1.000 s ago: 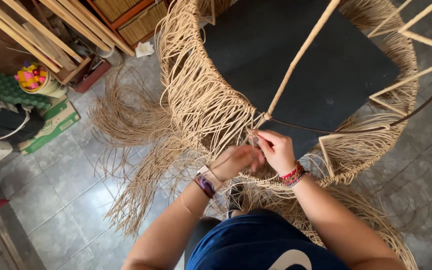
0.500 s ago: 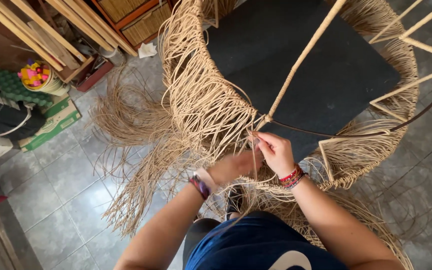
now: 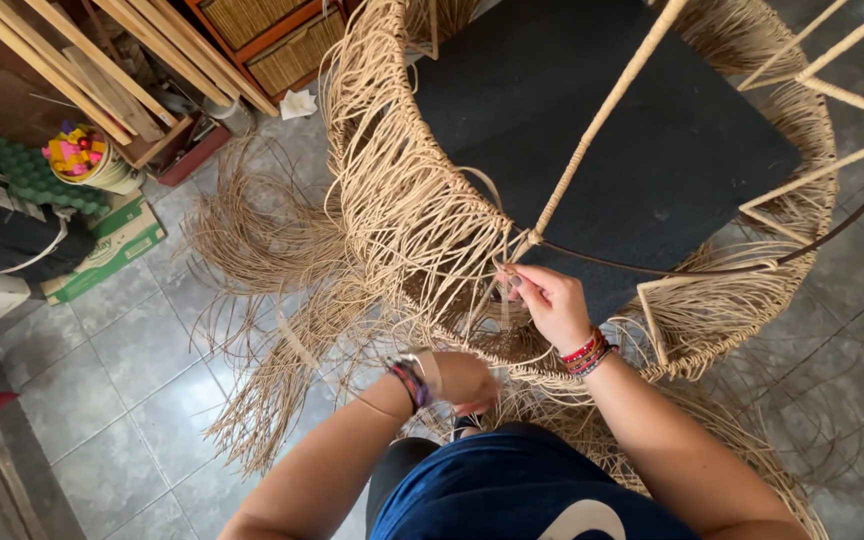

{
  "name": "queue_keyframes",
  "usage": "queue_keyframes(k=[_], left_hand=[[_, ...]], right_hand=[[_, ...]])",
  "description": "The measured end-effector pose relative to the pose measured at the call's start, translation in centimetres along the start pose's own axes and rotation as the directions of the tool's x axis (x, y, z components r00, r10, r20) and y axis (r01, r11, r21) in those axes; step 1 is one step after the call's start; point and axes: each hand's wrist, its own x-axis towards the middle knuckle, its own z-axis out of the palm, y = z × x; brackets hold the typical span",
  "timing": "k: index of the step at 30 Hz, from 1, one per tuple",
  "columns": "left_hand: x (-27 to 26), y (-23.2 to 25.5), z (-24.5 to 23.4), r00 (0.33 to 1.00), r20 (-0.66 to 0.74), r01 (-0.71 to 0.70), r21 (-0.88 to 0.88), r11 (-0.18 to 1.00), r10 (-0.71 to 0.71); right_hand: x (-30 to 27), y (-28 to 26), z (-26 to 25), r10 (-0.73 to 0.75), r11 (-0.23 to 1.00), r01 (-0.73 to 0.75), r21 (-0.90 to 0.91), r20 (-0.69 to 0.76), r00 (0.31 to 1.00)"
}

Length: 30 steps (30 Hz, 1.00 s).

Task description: Weaving straw strands onto a frame to create a decorative furniture item

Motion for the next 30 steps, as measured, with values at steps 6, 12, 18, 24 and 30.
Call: queue_keyframes(k=[6,12,18,24,30], left_hand=[[4.2,-4.0,0.1,0.936,-0.307,0.157,-0.069,0.985,-0.171],[1.7,0.6,-2.3,0.849,-0.455,0.231,-0.14,0.963,-0.27],[10.8,-14.1,11.7,0.908,-0.246,0.417,0.464,0.781,-0.339],[2.7,-0.2,-1.6,0.655,-0.753,-0.612,-0.577,0.541,-0.061],[1.5,-0.1,-3.3,0.663,-0.736,-0.494,-0.567,0.66,-0.136]], right_hand=[[0.8,-0.9,0.3,-0.088,0.987,0.085,-0.138,-0.017,0.996],[-0.6,0.7,-0.3,0.018,0.998,-0.018,-0.061,0.01,1.0],[-0.3,1.6,0.1,-0.003,0.999,0.003,-0.032,-0.003,1.0],[0.3,1.6,0.2,-0.095,0.99,0.09,-0.108,-0.044,0.994],[0.1,1.6,0.1,-0.059,0.994,0.058,-0.094,-0.007,0.998]])
